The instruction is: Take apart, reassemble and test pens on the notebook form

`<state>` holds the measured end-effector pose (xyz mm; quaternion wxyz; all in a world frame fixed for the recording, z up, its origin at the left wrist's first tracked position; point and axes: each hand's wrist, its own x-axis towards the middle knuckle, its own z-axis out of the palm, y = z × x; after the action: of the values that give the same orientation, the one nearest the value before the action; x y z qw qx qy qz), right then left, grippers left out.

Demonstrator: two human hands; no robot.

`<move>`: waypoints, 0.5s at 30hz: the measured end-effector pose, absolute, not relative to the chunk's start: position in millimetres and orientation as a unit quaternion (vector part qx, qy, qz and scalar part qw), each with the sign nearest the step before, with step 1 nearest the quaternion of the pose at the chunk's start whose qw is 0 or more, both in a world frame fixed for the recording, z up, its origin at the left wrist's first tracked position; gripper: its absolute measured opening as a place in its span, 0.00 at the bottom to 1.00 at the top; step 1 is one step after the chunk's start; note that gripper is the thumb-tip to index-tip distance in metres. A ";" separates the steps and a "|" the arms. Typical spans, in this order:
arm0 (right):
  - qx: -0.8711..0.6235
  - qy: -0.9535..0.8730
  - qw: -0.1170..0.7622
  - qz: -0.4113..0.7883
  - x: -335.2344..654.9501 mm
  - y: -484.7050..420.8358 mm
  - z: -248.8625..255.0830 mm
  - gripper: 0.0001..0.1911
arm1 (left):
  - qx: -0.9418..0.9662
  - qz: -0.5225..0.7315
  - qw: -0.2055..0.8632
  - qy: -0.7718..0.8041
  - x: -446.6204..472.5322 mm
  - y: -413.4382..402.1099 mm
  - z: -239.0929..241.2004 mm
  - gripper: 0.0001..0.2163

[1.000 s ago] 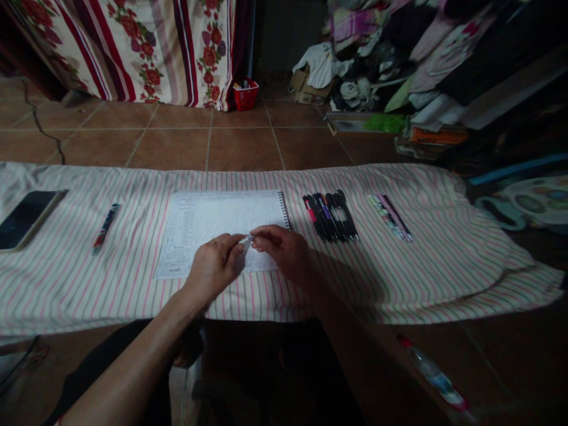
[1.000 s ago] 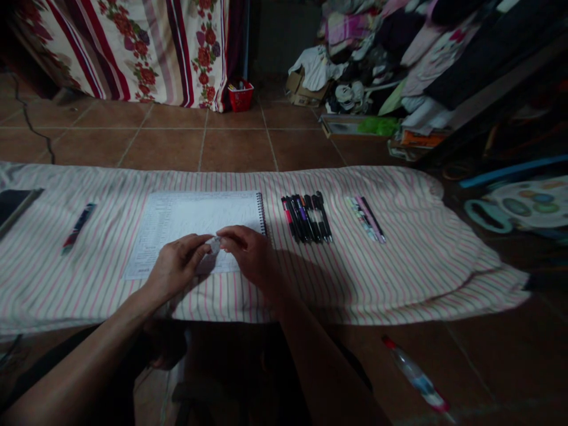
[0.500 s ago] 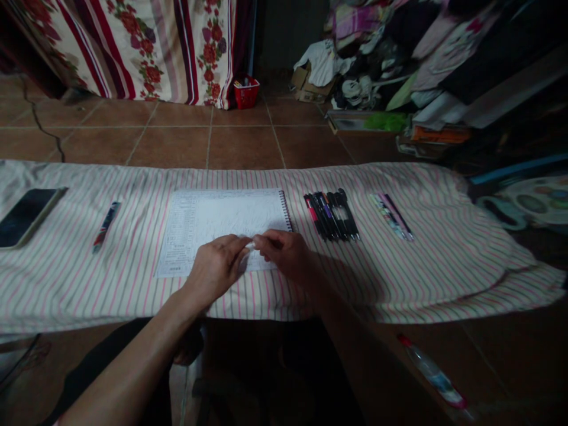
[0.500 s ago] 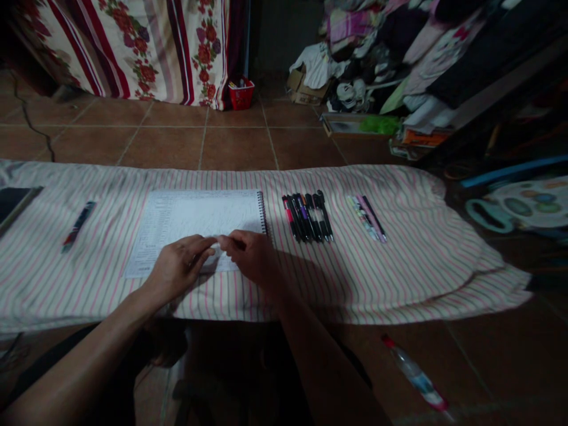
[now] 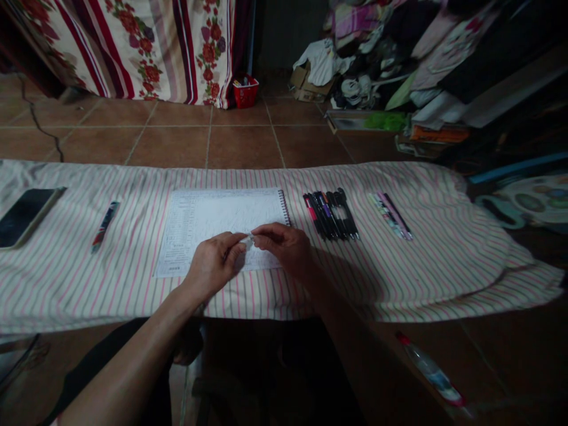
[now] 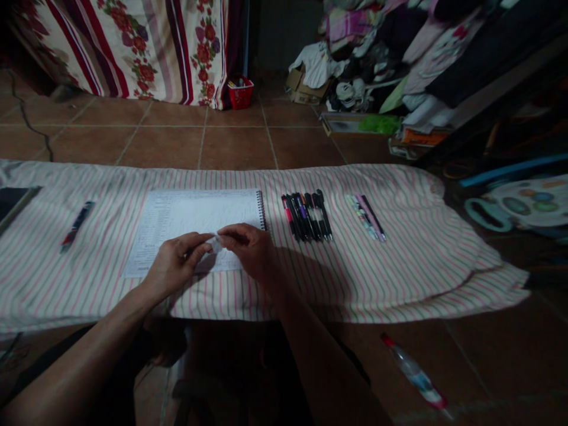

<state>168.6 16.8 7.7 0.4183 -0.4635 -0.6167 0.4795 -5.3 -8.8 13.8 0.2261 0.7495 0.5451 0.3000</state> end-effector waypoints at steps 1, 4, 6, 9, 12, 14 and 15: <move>-0.463 -0.625 0.415 0.473 168.6 16.6 8.2 0.06 | 0.748 0.300 0.231 0.545 -4.8 -9.1 14.5 0.13; -0.477 -0.630 0.397 0.467 168.6 15.9 10.2 0.07 | 0.752 0.297 0.231 0.541 -3.7 -10.3 15.9 0.13; -0.492 -0.634 0.376 0.464 168.6 15.5 11.0 0.09 | 0.763 0.291 0.213 0.536 -3.2 -11.0 15.9 0.13; -0.515 -0.661 0.351 0.418 168.2 14.7 8.9 0.14 | 0.786 0.281 0.175 0.522 -2.8 -11.0 14.5 0.14; -0.520 -0.655 0.358 0.416 166.0 14.2 3.7 0.18 | 0.786 0.289 0.165 0.521 -3.3 -9.6 11.9 0.13; -0.498 -0.625 0.380 0.466 163.8 14.4 1.0 0.15 | 0.771 0.304 0.176 0.532 -4.0 -8.4 10.2 0.12; -0.482 -0.606 0.395 0.495 162.6 14.6 0.3 0.14 | 0.761 0.311 0.182 0.539 -4.3 -7.9 9.6 0.12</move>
<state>162.6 14.6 0.3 0.3950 -0.4824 -0.6056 0.4945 -4.3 -7.9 9.6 0.1825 0.7609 0.5395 0.3109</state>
